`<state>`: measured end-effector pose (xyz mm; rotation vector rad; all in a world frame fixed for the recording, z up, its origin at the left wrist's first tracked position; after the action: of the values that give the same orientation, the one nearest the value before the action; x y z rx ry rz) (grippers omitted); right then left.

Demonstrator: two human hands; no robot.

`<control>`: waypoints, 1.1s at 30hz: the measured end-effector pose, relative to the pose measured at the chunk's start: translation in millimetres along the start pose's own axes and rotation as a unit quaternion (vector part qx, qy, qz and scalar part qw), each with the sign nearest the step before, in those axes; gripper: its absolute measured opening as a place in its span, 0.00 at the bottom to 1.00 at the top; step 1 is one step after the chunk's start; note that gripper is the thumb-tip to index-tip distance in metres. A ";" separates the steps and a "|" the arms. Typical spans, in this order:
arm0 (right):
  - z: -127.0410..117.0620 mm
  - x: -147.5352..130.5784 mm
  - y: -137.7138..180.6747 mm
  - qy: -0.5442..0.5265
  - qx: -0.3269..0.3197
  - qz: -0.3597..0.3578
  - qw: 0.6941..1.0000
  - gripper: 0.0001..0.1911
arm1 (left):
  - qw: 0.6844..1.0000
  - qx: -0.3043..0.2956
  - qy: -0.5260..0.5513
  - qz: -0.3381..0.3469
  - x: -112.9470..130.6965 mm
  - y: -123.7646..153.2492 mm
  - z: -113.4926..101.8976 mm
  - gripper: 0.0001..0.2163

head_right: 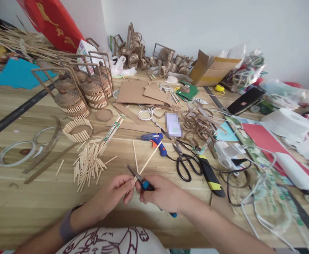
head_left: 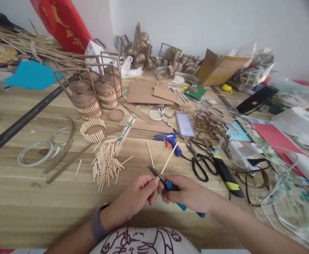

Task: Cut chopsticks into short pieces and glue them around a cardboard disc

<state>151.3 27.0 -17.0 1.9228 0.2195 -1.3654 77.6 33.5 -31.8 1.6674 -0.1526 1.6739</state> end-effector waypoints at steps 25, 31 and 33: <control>-207.9 -11.4 37.5 0.492 0.356 -0.006 0.794 0.13 | 0.983 0.141 0.109 0.040 -3.9 0.8 -32.1 0.19; -215.7 -1.2 8.8 0.510 0.313 -0.011 0.801 0.11 | 0.982 0.145 0.116 0.034 -3.7 -1.3 -34.4 0.21; -214.8 0.4 2.0 0.513 0.304 -0.006 0.803 0.11 | 0.982 0.142 0.116 0.033 -3.0 -1.6 -34.1 0.21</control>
<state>311.1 167.0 14.9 3.0622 0.3235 -0.2210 50.5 52.8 -40.0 1.6662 0.1535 2.0017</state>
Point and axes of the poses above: each hand's wrist, its own y-axis away from the middle knuckle, its own z-axis out of the palm, x = y × z, the point moved 10 cm from there along -y, towards the middle knuckle, and after that the axes turned 6 degrees about -z, right-handed, at the moved point
